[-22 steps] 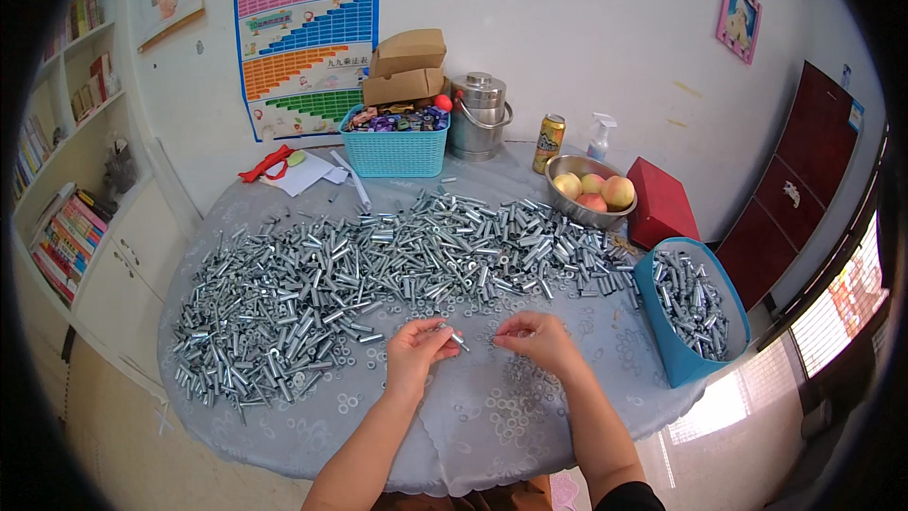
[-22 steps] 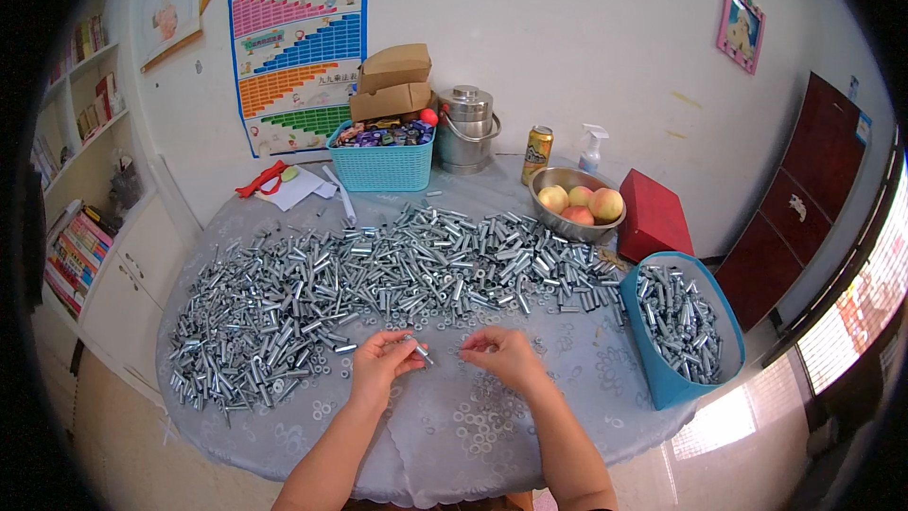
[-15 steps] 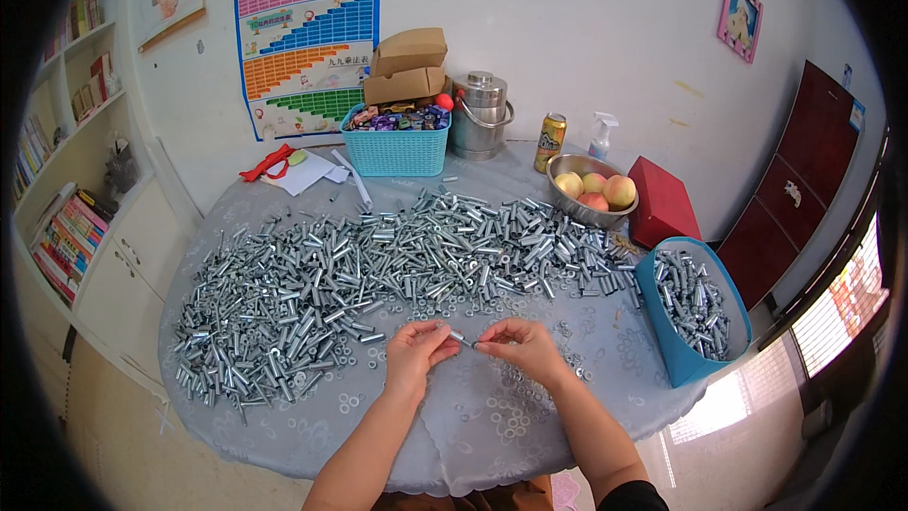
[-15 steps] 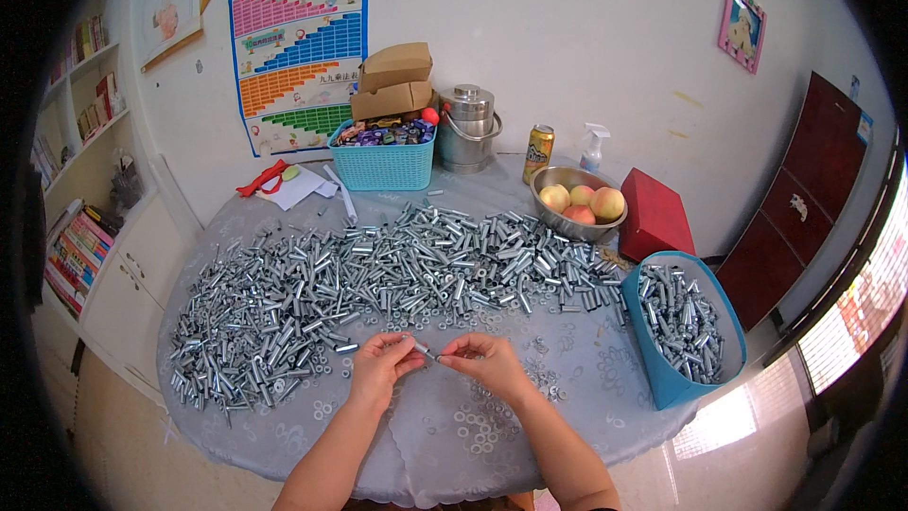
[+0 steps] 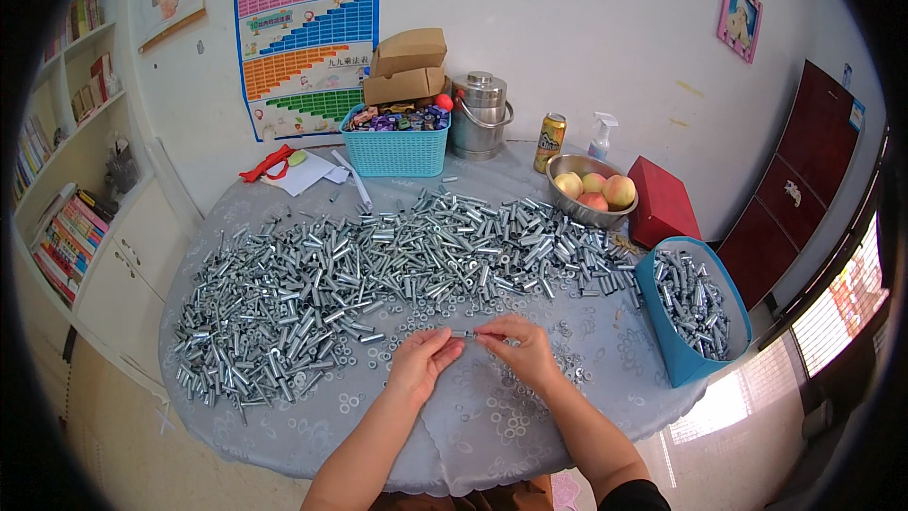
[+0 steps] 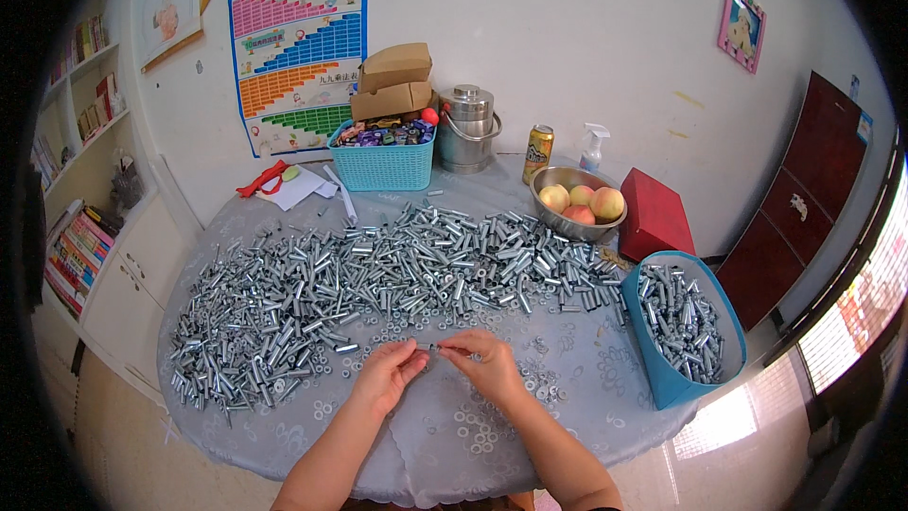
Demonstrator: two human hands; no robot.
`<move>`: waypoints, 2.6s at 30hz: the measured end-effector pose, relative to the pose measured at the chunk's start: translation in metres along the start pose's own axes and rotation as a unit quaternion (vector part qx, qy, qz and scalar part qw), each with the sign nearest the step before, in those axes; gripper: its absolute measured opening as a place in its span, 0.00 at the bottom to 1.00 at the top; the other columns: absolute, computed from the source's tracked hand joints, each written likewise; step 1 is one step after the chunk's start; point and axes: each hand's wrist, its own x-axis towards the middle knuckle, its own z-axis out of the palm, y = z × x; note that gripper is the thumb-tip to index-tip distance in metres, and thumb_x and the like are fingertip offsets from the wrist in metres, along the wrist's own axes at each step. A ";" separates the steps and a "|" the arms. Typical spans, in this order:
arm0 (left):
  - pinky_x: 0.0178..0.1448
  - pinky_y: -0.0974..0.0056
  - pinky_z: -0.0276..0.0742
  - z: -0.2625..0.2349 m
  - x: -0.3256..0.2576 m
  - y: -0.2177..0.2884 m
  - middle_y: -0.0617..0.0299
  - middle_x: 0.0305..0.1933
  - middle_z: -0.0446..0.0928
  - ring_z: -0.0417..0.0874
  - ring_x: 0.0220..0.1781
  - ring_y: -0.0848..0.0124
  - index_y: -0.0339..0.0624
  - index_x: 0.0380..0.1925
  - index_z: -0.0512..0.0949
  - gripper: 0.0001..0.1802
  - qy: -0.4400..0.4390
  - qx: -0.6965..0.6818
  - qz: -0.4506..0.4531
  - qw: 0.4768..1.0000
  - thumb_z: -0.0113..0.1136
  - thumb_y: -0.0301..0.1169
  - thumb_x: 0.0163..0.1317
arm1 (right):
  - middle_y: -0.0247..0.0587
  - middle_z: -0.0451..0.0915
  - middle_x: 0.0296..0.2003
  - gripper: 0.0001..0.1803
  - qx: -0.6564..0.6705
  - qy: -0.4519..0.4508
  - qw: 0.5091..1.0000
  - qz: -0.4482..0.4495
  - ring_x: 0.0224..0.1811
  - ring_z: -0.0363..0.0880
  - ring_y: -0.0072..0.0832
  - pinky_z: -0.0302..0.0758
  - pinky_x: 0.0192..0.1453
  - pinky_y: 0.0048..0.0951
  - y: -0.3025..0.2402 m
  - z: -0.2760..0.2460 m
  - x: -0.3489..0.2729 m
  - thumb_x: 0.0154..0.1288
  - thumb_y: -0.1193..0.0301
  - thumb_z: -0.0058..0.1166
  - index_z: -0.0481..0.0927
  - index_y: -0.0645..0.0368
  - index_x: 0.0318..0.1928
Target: The person sits at a table covered with a large pile of metal bolts and washers. They repeatedly pick up a bolt and a washer, thread the washer onto the bolt, and place the assembled unit into a blue plastic bin on the right. The process is continuous and repetitive throughout the clip.
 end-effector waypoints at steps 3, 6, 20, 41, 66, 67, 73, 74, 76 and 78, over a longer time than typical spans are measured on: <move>0.44 0.65 0.80 0.008 -0.005 0.001 0.50 0.36 0.77 0.81 0.37 0.64 0.33 0.34 0.72 0.07 0.009 0.029 0.013 0.999 0.57 0.25 0.58 | 0.39 0.79 0.33 0.10 -0.032 0.015 0.999 -0.007 0.32 0.76 0.24 0.73 0.38 0.23 -0.003 0.001 -0.002 0.52 0.78 0.59 0.82 0.60 0.37; 0.43 0.65 0.80 0.016 -0.012 0.006 0.49 0.37 0.78 0.81 0.37 0.65 0.34 0.35 0.73 0.07 0.004 0.074 0.012 0.997 0.57 0.25 0.58 | 0.41 0.79 0.33 0.11 -0.030 0.045 0.999 0.000 0.32 0.77 0.26 0.74 0.38 0.24 -0.004 0.001 -0.002 0.53 0.78 0.57 0.81 0.60 0.39; 0.39 0.65 0.80 0.011 -0.009 0.012 0.50 0.36 0.78 0.81 0.32 0.68 0.34 0.37 0.75 0.09 -0.004 0.094 0.062 0.994 0.57 0.25 0.57 | 0.34 0.79 0.35 0.10 0.142 0.175 0.972 0.063 0.34 0.74 0.17 0.71 0.39 0.20 0.017 -0.040 0.016 0.58 0.75 0.55 0.80 0.61 0.42; 0.38 0.65 0.80 0.011 -0.009 0.014 0.52 0.35 0.78 0.80 0.32 0.70 0.34 0.38 0.75 0.09 -0.014 0.091 0.053 0.994 0.58 0.25 0.57 | 0.41 0.80 0.24 0.13 -0.332 0.048 0.904 0.265 0.27 0.79 0.32 0.74 0.33 0.30 0.060 -0.100 -0.003 0.43 0.66 0.63 0.81 0.59 0.29; 0.38 0.67 0.80 0.015 -0.013 0.011 0.50 0.34 0.79 0.81 0.31 0.69 0.31 0.37 0.75 0.10 -0.039 0.142 0.017 0.989 0.57 0.27 0.58 | 0.34 0.79 0.34 0.11 0.029 -0.021 0.999 0.005 0.34 0.73 0.20 0.71 0.39 0.23 -0.004 -0.022 0.005 0.53 0.76 0.60 0.81 0.59 0.39; 0.38 0.67 0.81 0.015 -0.013 0.010 0.50 0.34 0.79 0.81 0.31 0.69 0.31 0.37 0.75 0.10 -0.042 0.146 0.016 0.988 0.57 0.26 0.58 | 0.34 0.79 0.33 0.10 0.026 -0.018 0.999 0.005 0.33 0.73 0.21 0.71 0.39 0.23 -0.005 -0.021 0.004 0.54 0.75 0.60 0.81 0.59 0.38; 0.37 0.68 0.81 0.022 -0.017 0.007 0.50 0.33 0.79 0.81 0.31 0.68 0.30 0.36 0.76 0.09 -0.057 0.197 0.073 0.976 0.58 0.24 0.57 | 0.36 0.78 0.27 0.13 -0.076 -0.112 0.974 0.180 0.30 0.72 0.21 0.70 0.38 0.23 -0.009 -0.026 0.005 0.65 0.66 0.48 0.79 0.63 0.32; 0.37 0.68 0.81 0.021 -0.017 0.007 0.50 0.33 0.79 0.81 0.31 0.68 0.30 0.36 0.76 0.09 -0.056 0.189 0.071 0.978 0.58 0.24 0.57 | 0.36 0.78 0.26 0.16 -0.075 -0.123 0.965 0.220 0.30 0.72 0.21 0.69 0.37 0.23 -0.010 -0.026 0.006 0.67 0.64 0.45 0.79 0.64 0.31; 0.37 0.67 0.81 0.020 -0.015 0.006 0.50 0.33 0.79 0.81 0.31 0.68 0.30 0.36 0.76 0.09 -0.055 0.175 0.068 0.981 0.58 0.25 0.57 | 0.37 0.78 0.26 0.19 0.001 -0.053 0.987 0.151 0.29 0.73 0.23 0.70 0.37 0.24 0.001 -0.022 0.003 0.67 0.61 0.44 0.79 0.65 0.30; 0.37 0.67 0.81 0.016 -0.012 0.004 0.50 0.33 0.79 0.81 0.31 0.68 0.30 0.36 0.76 0.09 -0.041 0.163 0.075 0.983 0.58 0.25 0.57 | 0.37 0.78 0.26 0.20 0.055 -0.039 0.991 0.115 0.29 0.73 0.23 0.70 0.38 0.25 0.004 -0.021 0.002 0.67 0.60 0.43 0.79 0.66 0.31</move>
